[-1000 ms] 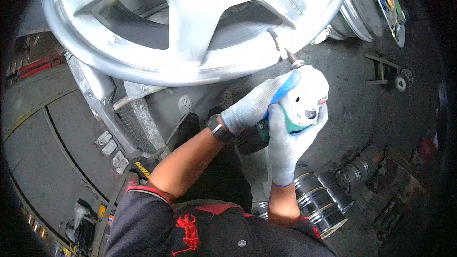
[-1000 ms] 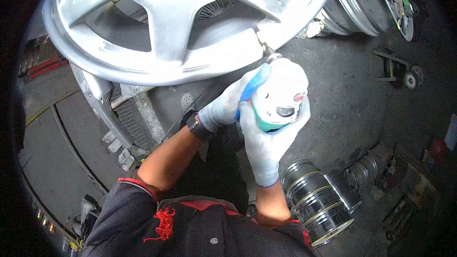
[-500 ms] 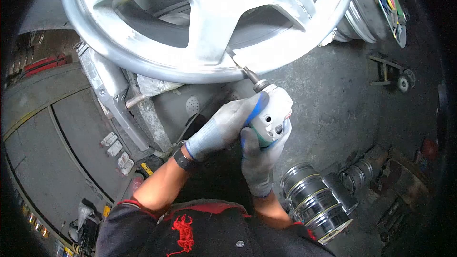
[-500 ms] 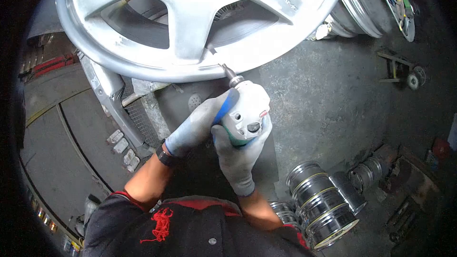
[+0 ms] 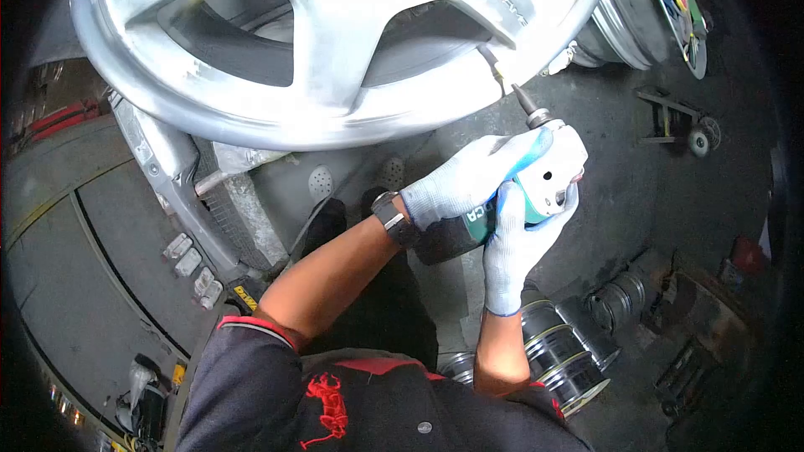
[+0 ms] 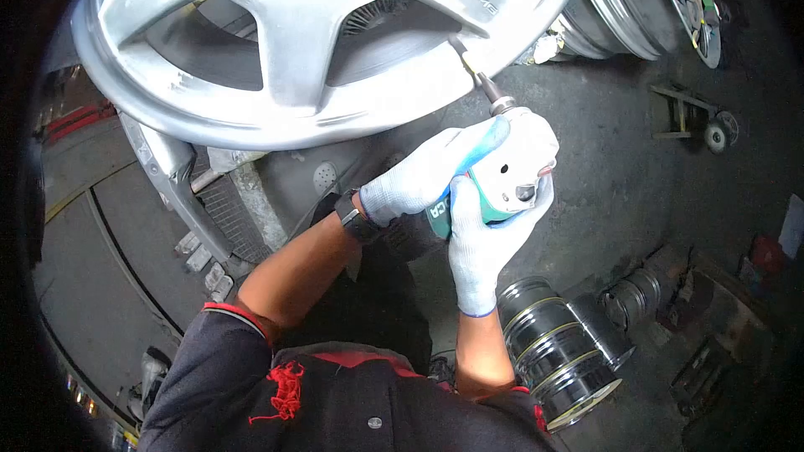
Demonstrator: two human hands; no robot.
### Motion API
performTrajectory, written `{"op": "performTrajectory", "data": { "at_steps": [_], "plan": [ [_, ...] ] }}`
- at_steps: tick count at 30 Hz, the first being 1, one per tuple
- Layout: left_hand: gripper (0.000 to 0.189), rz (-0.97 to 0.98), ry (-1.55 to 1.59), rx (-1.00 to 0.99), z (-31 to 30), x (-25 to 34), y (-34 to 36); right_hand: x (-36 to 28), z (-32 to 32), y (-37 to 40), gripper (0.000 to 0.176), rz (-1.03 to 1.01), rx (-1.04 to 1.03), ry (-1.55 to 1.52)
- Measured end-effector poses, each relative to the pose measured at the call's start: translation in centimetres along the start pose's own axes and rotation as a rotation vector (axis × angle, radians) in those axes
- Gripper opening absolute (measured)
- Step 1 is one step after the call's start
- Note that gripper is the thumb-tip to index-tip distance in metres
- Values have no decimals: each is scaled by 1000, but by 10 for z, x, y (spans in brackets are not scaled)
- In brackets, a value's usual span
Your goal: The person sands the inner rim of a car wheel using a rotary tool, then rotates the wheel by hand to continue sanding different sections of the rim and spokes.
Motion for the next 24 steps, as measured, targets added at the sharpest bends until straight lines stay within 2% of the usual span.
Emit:
{"op": "performTrajectory", "data": {
  "at_steps": [2, 4, 8, 9, 11, 12, 14, 16, 18, 19, 20, 21, 22, 24],
  "plan": [
    [47, 37, 85, -7, -4, -10, 2, 10, 1, 5, 87, -5, -9, -2],
    [53, 327, -342, 39, -14, -6, 15, 10, 5, 12, 87, -12, -16, -7],
    [47, 474, -383, 159, -27, -8, 46, 7, 17, 45, 88, 97, -91, -85],
    [47, 477, -386, 159, -29, -12, 50, 7, 21, 51, 89, 147, -130, -165],
    [42, 192, -251, 234, -43, -34, 53, -1, 24, 57, 89, 122, -187, -193],
    [40, 150, -259, 215, -42, -30, 56, -3, 26, 57, 88, 104, -205, -162],
    [41, 200, -335, 164, -36, -16, 55, -4, 26, 54, 87, 81, -223, -129],
    [44, 255, -404, 109, -27, 3, 48, 1, 18, 41, 86, 100, -98, -56],
    [46, 14, -81, 69, -21, 7, 32, 3, 14, 32, 86, 75, -55, -20],
    [46, 15, -76, 71, -21, 4, 29, 4, 11, 28, 86, 54, -15, 7],
    [47, 86, -202, 81, -23, 1, 28, 7, 9, 27, 87, 51, 11, 38],
    [48, 156, -330, 91, -26, -3, 28, 6, 10, 29, 87, 54, 9, 39],
    [48, 153, -331, 93, -30, -11, 31, 3, 14, 32, 87, 41, -20, 52],
    [49, 364, -477, 100, -38, -15, 41, 1, 19, 40, 88, 32, -43, 61]
  ]
}}
Point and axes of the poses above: each hand's wrist, its own y-axis away from the middle knuckle, its own z-axis out of the palm, x = y × z, the point moved 6 cm from there along -y, towards the middle knuckle, and after that the axes turned 10 degrees about x, right-handed, at the moved point
